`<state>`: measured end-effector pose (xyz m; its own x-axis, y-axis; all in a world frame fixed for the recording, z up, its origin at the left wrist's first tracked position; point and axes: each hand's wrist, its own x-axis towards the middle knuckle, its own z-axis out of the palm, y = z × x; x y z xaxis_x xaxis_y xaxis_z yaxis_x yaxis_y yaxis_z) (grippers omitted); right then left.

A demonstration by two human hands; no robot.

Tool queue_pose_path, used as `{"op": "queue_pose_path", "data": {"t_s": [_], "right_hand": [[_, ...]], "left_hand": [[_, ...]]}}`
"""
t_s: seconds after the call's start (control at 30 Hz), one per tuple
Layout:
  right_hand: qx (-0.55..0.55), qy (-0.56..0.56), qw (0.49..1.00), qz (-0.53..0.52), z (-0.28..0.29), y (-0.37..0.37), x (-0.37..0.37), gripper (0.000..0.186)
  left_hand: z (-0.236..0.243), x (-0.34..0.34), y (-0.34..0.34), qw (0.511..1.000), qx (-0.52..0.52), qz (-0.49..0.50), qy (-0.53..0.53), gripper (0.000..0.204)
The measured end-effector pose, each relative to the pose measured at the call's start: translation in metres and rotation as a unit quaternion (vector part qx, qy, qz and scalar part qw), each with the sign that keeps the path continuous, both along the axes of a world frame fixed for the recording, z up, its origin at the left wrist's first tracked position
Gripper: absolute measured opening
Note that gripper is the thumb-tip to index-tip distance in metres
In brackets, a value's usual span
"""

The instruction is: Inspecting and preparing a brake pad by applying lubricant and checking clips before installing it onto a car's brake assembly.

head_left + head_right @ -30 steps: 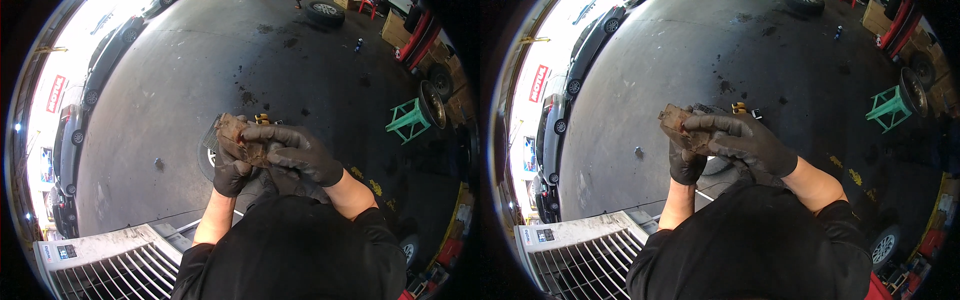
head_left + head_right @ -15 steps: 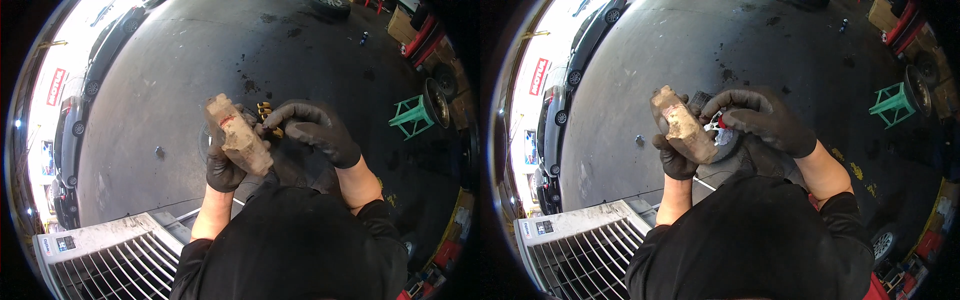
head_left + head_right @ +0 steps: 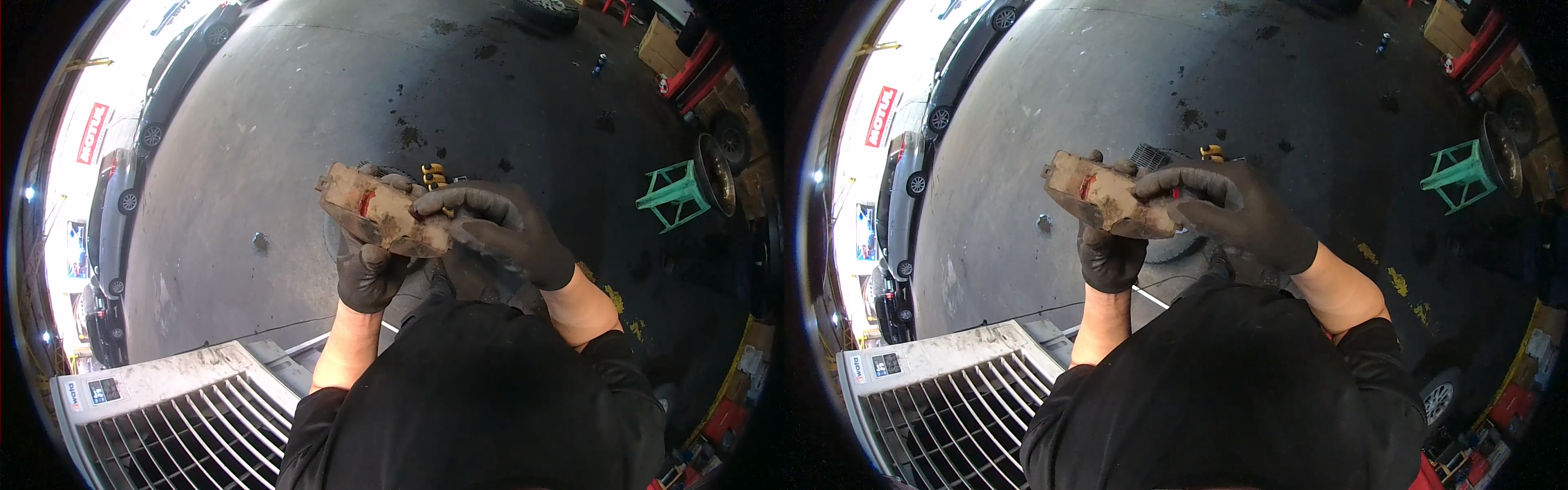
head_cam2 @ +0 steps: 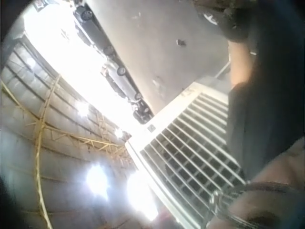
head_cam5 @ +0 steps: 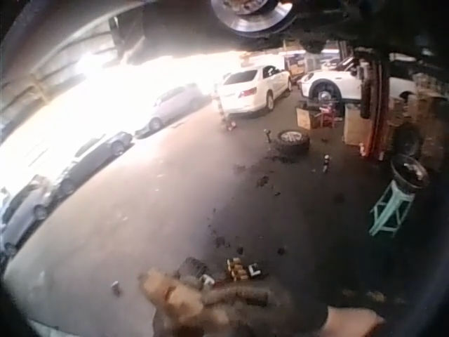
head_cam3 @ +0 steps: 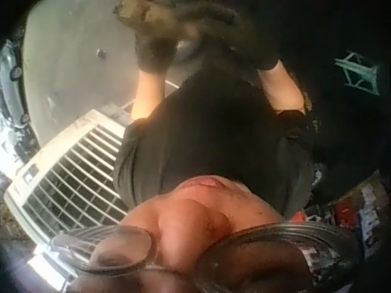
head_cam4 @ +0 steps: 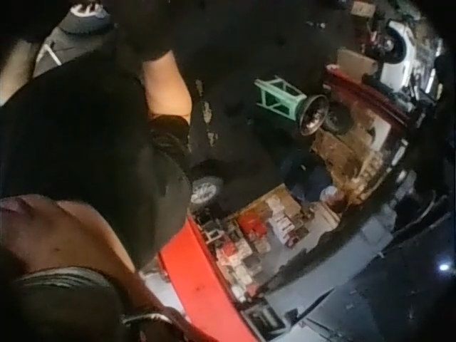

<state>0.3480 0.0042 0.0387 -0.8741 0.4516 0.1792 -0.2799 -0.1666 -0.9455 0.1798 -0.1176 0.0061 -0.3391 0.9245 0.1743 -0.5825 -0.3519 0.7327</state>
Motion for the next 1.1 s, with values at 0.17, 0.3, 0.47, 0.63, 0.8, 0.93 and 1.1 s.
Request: {"op": "queue_pose_path", "data": {"t_s": [0.17,0.3,0.47,0.63,0.8,0.93,1.1], "right_hand": [[-0.086,0.002,0.995,0.057,-0.002,-0.003,0.006,0.038],[-0.085,0.011,0.996,0.023,-0.005,0.008,0.003,0.04],[-0.036,-0.014,0.999,0.023,-0.008,0.003,0.002,0.039],[-0.04,0.014,0.998,0.048,-0.004,0.0,0.004,0.037],[0.016,0.054,0.996,-0.074,0.004,0.012,0.007,0.036],[0.359,0.086,0.923,-0.109,0.023,0.039,0.009,0.033],[0.43,0.119,0.893,-0.063,0.037,0.052,-0.003,0.026]], "left_hand": [[0.005,0.004,0.008,0.999,0.018,0.033,0.005,0.1],[0.0,-0.001,0.007,1.0,0.0,0.022,0.019,0.101],[0.003,0.004,0.014,0.998,0.001,0.057,0.027,0.103],[-0.003,0.001,0.014,0.996,0.018,0.072,0.047,0.1],[-0.018,-0.015,0.005,0.986,-0.009,0.064,0.155,0.095],[-0.013,-0.022,-0.012,0.978,-0.115,-0.016,0.176,0.115],[-0.019,-0.026,-0.026,0.983,-0.076,-0.131,0.1,0.114]]}}
